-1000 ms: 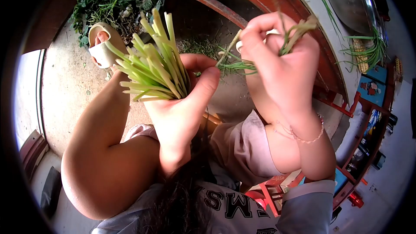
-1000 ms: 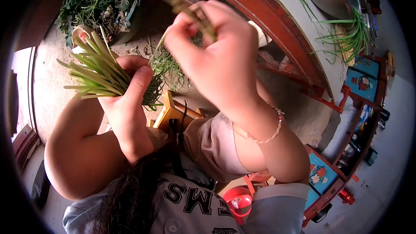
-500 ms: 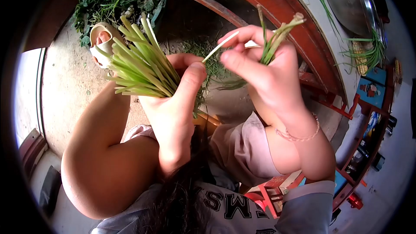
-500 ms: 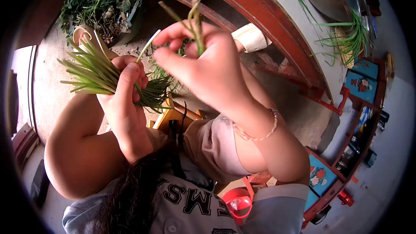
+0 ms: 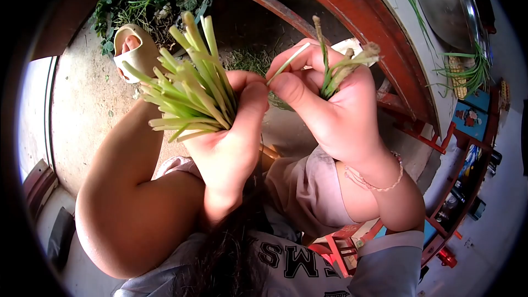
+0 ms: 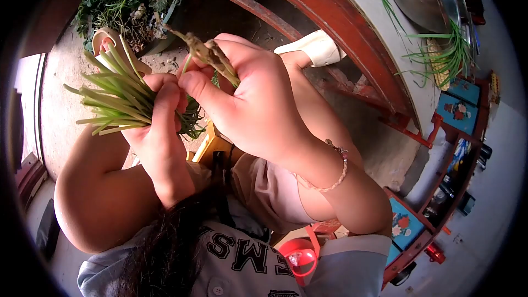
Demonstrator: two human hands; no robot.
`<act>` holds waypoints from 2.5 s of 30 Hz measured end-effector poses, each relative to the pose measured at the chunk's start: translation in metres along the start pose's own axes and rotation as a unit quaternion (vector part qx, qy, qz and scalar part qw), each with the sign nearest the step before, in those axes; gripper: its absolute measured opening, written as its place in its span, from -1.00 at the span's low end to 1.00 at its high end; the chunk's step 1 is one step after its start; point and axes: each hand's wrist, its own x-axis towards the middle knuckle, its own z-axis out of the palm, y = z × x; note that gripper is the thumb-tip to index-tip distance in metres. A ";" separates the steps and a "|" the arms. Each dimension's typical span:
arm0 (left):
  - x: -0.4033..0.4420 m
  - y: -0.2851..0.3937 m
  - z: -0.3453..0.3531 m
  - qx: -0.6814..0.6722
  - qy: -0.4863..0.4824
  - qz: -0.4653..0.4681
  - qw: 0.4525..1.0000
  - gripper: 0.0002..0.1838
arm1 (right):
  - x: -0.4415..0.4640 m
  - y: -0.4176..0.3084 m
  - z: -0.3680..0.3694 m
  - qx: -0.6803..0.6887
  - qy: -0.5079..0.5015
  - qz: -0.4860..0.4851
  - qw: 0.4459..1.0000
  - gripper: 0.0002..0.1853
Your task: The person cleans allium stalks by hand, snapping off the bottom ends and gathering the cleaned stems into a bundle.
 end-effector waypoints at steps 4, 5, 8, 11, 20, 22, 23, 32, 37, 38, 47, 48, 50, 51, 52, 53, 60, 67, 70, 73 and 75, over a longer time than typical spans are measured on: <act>-0.002 -0.001 0.000 0.000 0.004 -0.006 1.000 -0.94 | 0.000 0.002 -0.001 -0.010 -0.007 -0.005 1.000 -0.93; -0.001 0.000 0.001 0.000 0.004 -0.006 1.000 -0.94 | 0.000 0.003 -0.001 -0.012 -0.004 -0.021 1.000 -0.92; -0.001 -0.002 0.001 -0.022 -0.004 0.012 1.000 -0.93 | -0.002 -0.002 -0.001 -0.037 0.006 0.016 0.999 -0.93; -0.001 -0.001 0.002 -0.020 -0.005 0.016 1.000 -0.93 | -0.001 -0.006 -0.002 -0.055 -0.004 0.022 0.998 -0.95; 0.001 0.001 -0.001 0.013 0.006 0.045 0.999 -0.97 | -0.001 -0.008 -0.002 -0.002 -0.009 0.051 0.999 -0.94; 0.002 0.005 -0.004 0.021 -0.015 0.000 1.000 -0.92 | -0.001 -0.007 0.001 -0.006 -0.001 0.046 0.999 -0.94; 0.002 0.005 -0.003 0.020 -0.015 0.000 1.000 -0.92 | -0.001 -0.007 0.001 -0.009 0.007 0.041 0.999 -0.94; 0.000 0.002 -0.003 -0.039 -0.006 -0.024 0.999 -0.91 | 0.001 -0.007 -0.011 -0.090 -0.017 0.008 0.996 -0.96; 0.001 -0.004 -0.003 0.011 0.011 0.031 0.999 -0.97 | 0.005 -0.017 -0.017 0.000 0.057 0.067 0.996 -0.93; 0.001 -0.003 -0.003 0.011 0.010 0.031 0.999 -0.97 | 0.007 -0.018 -0.020 0.000 0.086 0.069 0.994 -0.92; 0.003 -0.003 -0.004 -0.010 0.008 0.030 0.999 -0.92 | 0.015 -0.006 -0.053 0.068 0.147 0.146 0.976 -0.83; 0.003 0.000 -0.006 -0.033 -0.001 -0.003 0.999 -0.94 | 0.014 -0.005 -0.049 0.016 0.142 0.133 0.981 -0.83; 0.004 0.002 -0.006 -0.072 -0.011 -0.029 0.997 -0.93 | 0.013 -0.006 -0.042 -0.059 0.120 0.088 0.987 -0.87; 0.003 0.000 -0.004 -0.069 -0.014 -0.025 0.997 -0.93 | 0.012 -0.006 -0.038 -0.054 0.122 0.085 0.987 -0.87; 0.003 -0.002 -0.002 -0.058 -0.004 -0.021 0.998 -0.94 | 0.011 -0.006 -0.035 -0.045 0.108 0.098 0.988 -0.87; 0.003 -0.002 0.000 -0.047 0.005 -0.018 0.999 -0.93 | 0.010 -0.007 -0.034 -0.049 0.091 0.107 0.989 -0.84; 0.004 -0.002 0.002 -0.078 0.004 -0.050 0.996 -0.96 | 0.009 -0.005 -0.034 -0.052 0.039 -0.022 0.998 -0.76; 0.000 0.000 0.000 -0.115 -0.013 -0.092 0.989 -0.94 | 0.003 -0.004 -0.035 0.041 0.020 0.026 0.999 -0.89; -0.005 0.001 0.007 -0.132 0.002 -0.134 0.982 -0.96 | 0.000 -0.016 -0.033 -0.012 0.011 -0.002 1.000 -0.87; -0.010 -0.002 0.009 -0.145 -0.053 -0.138 0.978 -0.94 | -0.001 -0.013 -0.032 0.017 0.017 -0.079 0.997 -0.89; -0.012 -0.006 0.007 -0.117 -0.110 -0.142 0.977 -0.80 | -0.006 -0.028 -0.037 0.099 -0.008 -0.007 0.995 -0.90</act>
